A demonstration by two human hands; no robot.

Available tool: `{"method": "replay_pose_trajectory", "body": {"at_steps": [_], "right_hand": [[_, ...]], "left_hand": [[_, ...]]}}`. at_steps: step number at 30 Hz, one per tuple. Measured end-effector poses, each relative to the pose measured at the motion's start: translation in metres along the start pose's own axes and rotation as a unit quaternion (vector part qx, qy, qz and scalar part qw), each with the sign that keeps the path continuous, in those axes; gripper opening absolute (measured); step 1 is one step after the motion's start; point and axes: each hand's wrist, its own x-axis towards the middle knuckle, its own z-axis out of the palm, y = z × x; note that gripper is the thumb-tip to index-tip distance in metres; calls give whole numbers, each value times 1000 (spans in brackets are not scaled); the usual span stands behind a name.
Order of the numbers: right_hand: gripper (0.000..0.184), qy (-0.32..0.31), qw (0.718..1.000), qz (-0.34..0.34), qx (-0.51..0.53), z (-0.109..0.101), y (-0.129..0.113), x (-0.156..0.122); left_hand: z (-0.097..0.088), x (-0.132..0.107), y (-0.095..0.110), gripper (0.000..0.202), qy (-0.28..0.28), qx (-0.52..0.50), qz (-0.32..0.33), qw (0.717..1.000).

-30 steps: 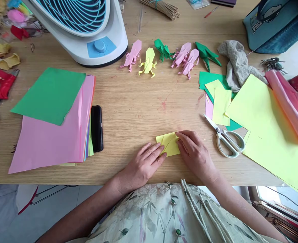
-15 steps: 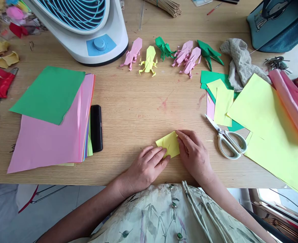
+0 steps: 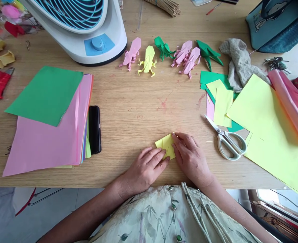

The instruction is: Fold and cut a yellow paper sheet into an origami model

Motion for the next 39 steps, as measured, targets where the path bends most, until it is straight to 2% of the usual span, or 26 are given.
{"method": "replay_pose_trajectory", "body": {"at_steps": [3,10,24,27,30,39], "right_hand": [[38,11,1000,-7,0,-3,-2,0],[44,16,999,36,22,-4,-4,1],[44,-7,999,-24,-40,-2,-3,3],[45,-22,999,-10,-42,-1,-2,2],[42,-18,999,-3,-35,-1,-2,2],[32,11,999,27,-23,-2,-9,7]], "left_hand": [[0,0,-1,27,7,1,5,1000],[1,1,0,27,3,-1,0,1000],[-2,-3,-1,34,-19,-21,12,1000],[-2,-6,-2,40,-27,-63,0,998],[-1,-9,-3,40,-2,-93,-11,996],[1,-12,-2,36,-2,-96,-6,995]]}}
